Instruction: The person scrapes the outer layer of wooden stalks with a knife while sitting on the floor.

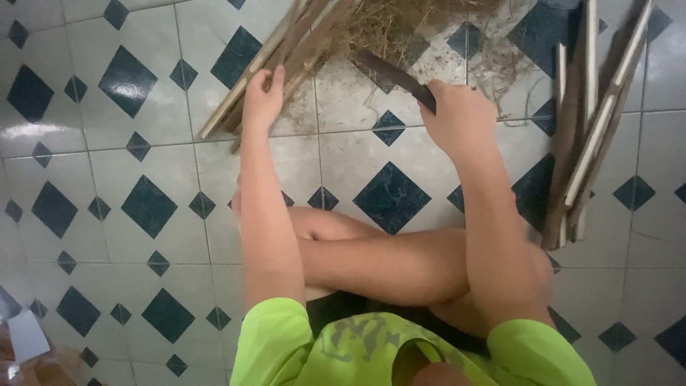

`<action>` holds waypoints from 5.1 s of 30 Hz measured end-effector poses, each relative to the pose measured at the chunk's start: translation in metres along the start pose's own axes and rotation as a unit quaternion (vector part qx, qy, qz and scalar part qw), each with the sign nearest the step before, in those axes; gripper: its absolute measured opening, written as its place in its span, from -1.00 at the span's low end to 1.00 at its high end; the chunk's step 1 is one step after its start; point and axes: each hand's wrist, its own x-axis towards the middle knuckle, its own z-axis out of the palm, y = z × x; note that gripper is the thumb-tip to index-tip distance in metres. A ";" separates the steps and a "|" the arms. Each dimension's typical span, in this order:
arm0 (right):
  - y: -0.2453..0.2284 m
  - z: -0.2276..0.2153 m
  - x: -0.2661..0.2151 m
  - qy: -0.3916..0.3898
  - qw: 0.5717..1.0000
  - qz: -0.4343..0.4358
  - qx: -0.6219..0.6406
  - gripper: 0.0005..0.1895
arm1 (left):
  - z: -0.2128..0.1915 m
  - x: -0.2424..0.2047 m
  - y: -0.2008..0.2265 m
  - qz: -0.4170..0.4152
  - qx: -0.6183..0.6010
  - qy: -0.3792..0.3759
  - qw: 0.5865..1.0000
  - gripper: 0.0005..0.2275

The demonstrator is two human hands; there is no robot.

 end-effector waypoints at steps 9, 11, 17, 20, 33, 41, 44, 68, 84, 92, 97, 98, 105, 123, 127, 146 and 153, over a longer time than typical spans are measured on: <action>-0.004 0.008 0.000 0.004 0.999 -0.020 -0.043 -0.80 | -0.027 -0.030 0.043 0.118 -0.138 -0.003 0.983 -0.53; -0.006 0.005 -0.001 0.003 0.999 -0.021 -0.031 -0.80 | -0.028 -0.031 0.041 0.119 -0.264 -0.047 0.956 -0.56; -0.008 0.003 -0.002 -0.007 1.000 -0.014 -0.018 -0.82 | -0.021 -0.020 0.034 0.082 -0.531 -0.149 0.830 -0.65; -0.007 0.004 -0.003 -0.003 1.000 -0.019 -0.023 -0.82 | -0.018 -0.019 0.035 0.096 -0.541 -0.158 0.820 -0.71; -0.010 0.002 -0.004 0.003 0.999 -0.031 -0.016 -0.83 | -0.038 -0.058 0.078 0.183 -0.527 -0.182 0.810 -0.80; -0.009 0.012 -0.008 0.036 0.998 -0.044 -0.034 -0.82 | -0.036 -0.088 0.098 0.330 -0.490 -0.078 0.803 -0.83; -0.010 0.018 -0.007 0.046 0.996 -0.067 -0.040 -0.81 | -0.032 -0.094 0.100 0.339 -0.442 -0.057 0.829 -0.81; -0.087 0.023 -0.028 -0.253 0.902 0.025 0.349 -0.77 | -0.073 -0.104 0.113 0.444 -0.508 -0.025 0.738 -0.74; -0.125 0.039 -0.042 -0.146 0.876 -0.063 0.455 -0.72 | -0.061 -0.091 0.103 0.454 -0.505 -0.030 0.734 -0.68; -0.124 0.079 -0.032 -0.189 0.875 0.048 0.444 -0.57 | -0.061 -0.091 0.105 0.386 -0.542 0.068 0.744 -0.70; -0.113 0.104 -0.024 -0.191 0.891 0.082 0.403 -0.50 | -0.060 -0.094 0.106 0.373 -0.567 0.082 0.730 -0.78; -0.113 0.099 -0.025 -0.180 0.906 0.056 0.378 -0.53 | -0.063 -0.096 0.111 0.378 -0.545 0.079 0.744 -0.73; -0.100 0.119 -0.024 -0.248 0.889 0.132 0.361 -0.50 | -0.061 -0.094 0.111 0.426 -0.520 0.062 0.738 -0.69; -0.083 0.105 -0.009 -0.366 0.819 0.208 0.389 -0.60 | -0.060 -0.095 0.116 0.397 -0.492 0.126 0.765 -0.69; -0.110 0.054 -0.018 -0.308 0.743 0.198 0.560 -0.65 | -0.043 -0.088 0.103 0.392 -0.475 0.162 0.771 -0.80; -0.109 0.057 -0.021 -0.162 0.921 -0.018 0.355 -0.59 | -0.036 -0.086 0.118 0.428 -0.415 0.276 0.754 -0.81; -0.095 0.081 -0.017 -0.153 0.931 -0.012 0.332 -0.56 | -0.033 -0.085 0.119 0.489 -0.441 0.227 0.718 -0.82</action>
